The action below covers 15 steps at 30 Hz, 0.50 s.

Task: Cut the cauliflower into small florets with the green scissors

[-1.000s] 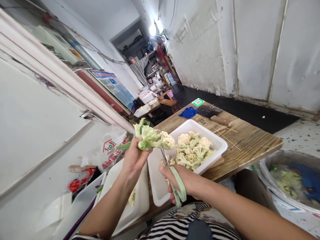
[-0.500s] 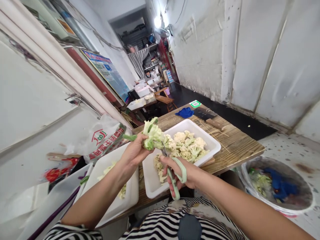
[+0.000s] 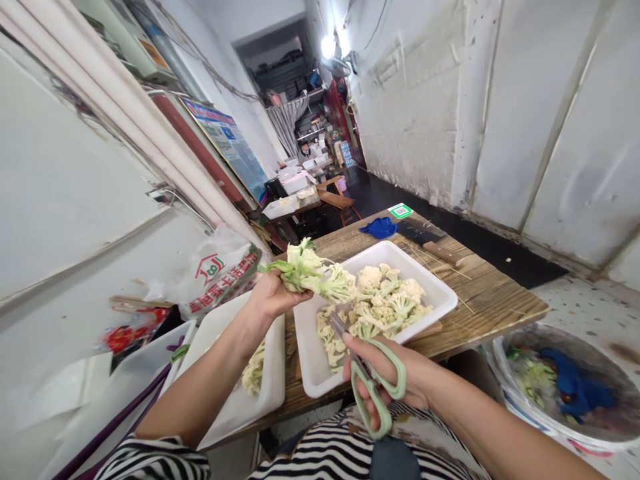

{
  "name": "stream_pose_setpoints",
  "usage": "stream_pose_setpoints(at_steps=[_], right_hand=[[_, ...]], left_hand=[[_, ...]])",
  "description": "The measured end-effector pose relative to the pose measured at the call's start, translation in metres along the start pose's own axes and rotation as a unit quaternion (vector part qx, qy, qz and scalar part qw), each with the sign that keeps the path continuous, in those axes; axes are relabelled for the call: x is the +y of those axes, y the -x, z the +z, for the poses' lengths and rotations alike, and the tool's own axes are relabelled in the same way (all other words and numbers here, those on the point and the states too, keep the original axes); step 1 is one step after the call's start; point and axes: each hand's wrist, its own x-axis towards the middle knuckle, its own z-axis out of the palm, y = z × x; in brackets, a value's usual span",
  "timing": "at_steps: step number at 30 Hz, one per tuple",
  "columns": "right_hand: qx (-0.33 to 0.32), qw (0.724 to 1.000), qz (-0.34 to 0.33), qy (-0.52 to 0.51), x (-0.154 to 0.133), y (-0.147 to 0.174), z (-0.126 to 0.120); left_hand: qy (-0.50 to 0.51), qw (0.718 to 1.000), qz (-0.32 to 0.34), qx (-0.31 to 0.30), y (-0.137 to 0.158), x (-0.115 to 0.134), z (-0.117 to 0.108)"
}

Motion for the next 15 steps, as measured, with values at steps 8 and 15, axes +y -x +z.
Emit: stream_pose_setpoints(at_steps=[8, 15], right_hand=[[-0.066, 0.996, -0.059, -0.001, -0.005, 0.000, 0.007], [-0.068, 0.996, -0.063, -0.017, -0.019, -0.024, 0.007]], left_hand=[[-0.030, 0.999, 0.029, -0.005, -0.007, 0.012, -0.006], [-0.050, 0.996, 0.056, -0.049, -0.003, 0.011, -0.005]])
